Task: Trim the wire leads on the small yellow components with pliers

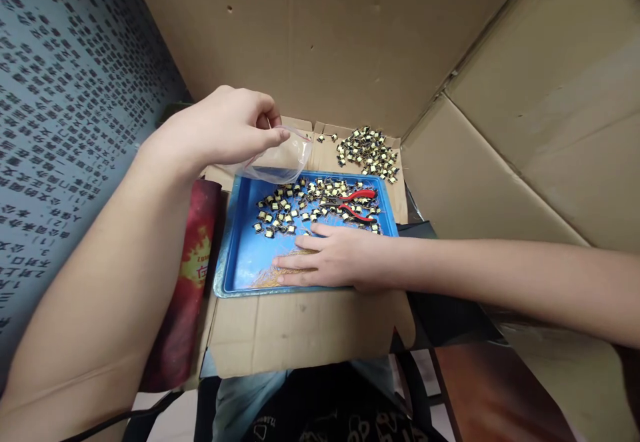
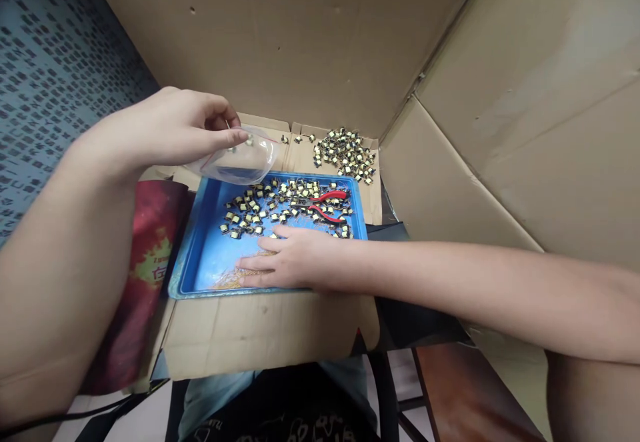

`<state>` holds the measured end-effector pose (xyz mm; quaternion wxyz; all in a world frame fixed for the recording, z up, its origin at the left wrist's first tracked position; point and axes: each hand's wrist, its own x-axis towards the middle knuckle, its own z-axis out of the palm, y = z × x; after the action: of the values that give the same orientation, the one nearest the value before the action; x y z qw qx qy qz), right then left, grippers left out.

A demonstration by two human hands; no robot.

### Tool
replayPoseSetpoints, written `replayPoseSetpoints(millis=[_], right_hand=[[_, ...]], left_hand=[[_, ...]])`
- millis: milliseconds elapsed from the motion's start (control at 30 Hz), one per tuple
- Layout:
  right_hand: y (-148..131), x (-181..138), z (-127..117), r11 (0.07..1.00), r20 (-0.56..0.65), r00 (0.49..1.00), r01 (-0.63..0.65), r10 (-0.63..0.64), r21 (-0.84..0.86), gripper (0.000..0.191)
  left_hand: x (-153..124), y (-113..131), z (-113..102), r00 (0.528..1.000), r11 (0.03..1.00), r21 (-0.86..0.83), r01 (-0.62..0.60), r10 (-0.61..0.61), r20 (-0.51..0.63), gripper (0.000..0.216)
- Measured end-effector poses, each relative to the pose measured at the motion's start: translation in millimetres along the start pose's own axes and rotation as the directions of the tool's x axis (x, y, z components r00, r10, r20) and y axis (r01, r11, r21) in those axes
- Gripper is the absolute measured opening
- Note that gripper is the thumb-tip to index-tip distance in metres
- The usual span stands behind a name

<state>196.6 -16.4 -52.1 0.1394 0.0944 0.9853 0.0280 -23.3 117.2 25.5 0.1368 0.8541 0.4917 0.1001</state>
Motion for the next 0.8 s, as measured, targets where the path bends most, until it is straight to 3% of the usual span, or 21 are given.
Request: replayPoseSetpoints(millis=[100,233,533,633,800], right_hand=[[3,10,-4,0.995,0.005,0.998,0.07,-0.07,-0.065,0.092],[9,23,-9,0.987,0.08,0.99,0.121,-0.113,-0.105,0.117],[16,53,1,0.951,0.096,0.968,0.247,-0.233,-0.185,0.134],[14,55,-2,0.95,0.098,0.967,0.249,-0.234,-0.189,0.122],[6,39,-11,0.966,0.02,0.978,0.207,-0.207,-0.154,0.058]], left_hand=[[-2,2,-2,1.0,0.999,0.033,-0.019,0.019,0.005,0.05],[-4,4,-4,0.999,0.997,0.06,-0.044,0.043,0.027,0.051],[-1,2,0,0.997,0.995,0.065,-0.079,0.079,0.002,0.053],[-4,5,-1,0.996,0.993,0.069,-0.091,0.091,-0.003,0.052],[0,5,2,0.998,0.997,0.049,-0.067,0.068,-0.011,0.046]])
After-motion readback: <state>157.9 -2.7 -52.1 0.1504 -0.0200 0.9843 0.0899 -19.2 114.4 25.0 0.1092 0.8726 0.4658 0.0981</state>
